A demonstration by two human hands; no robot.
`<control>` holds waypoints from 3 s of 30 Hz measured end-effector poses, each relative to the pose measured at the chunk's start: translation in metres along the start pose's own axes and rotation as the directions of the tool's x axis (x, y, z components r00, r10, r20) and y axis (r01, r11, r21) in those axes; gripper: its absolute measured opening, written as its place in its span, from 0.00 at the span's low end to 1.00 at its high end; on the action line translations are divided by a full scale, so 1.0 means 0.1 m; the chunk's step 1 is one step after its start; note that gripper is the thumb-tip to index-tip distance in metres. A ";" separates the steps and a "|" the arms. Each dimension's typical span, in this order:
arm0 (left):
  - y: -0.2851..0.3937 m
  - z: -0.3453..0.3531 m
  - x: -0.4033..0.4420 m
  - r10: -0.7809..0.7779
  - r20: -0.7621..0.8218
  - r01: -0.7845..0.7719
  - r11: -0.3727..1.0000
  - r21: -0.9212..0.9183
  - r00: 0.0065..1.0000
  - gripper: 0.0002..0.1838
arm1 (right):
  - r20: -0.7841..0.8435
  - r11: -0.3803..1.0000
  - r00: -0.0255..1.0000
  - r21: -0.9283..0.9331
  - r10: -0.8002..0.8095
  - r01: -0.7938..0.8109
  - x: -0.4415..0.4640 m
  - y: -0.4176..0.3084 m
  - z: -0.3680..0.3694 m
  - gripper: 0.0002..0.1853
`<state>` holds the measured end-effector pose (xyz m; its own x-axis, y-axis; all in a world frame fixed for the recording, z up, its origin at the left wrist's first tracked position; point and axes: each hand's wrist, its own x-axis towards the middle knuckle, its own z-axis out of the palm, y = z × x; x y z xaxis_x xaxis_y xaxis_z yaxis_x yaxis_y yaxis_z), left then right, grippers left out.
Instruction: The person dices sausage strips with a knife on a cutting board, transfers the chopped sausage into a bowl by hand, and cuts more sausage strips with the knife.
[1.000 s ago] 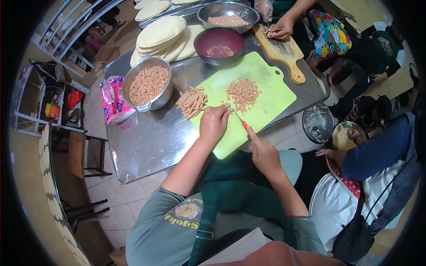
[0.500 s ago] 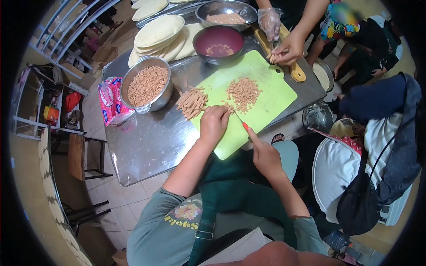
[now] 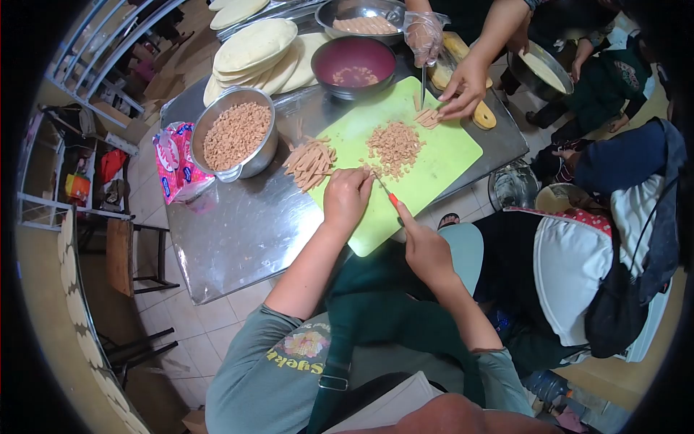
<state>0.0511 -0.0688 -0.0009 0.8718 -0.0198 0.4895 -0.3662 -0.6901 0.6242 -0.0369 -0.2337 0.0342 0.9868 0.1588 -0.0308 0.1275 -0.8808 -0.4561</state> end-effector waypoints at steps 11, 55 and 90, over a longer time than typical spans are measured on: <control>0.03 -0.08 -0.05 0.020 0.016 -0.019 0.999 -0.026 1.000 0.05 | -0.146 0.978 0.981 0.145 -0.128 0.149 0.15 0.03 -0.14 0.26; -0.03 -0.08 -0.06 0.028 0.004 -0.028 1.000 0.000 1.000 0.05 | -0.002 0.989 0.998 0.135 -0.064 0.064 -0.12 0.10 -0.08 0.30; 0.00 -0.11 -0.08 0.010 0.045 -0.011 0.999 0.033 0.999 0.05 | -0.168 0.971 0.967 0.111 -0.190 0.210 0.07 0.05 -0.06 0.26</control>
<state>0.0401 -0.0607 0.0020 0.8821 -0.0590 0.4674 -0.3650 -0.7131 0.5986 -0.0285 -0.2395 0.0370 0.9469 0.2461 0.2069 0.3205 -0.7728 -0.5478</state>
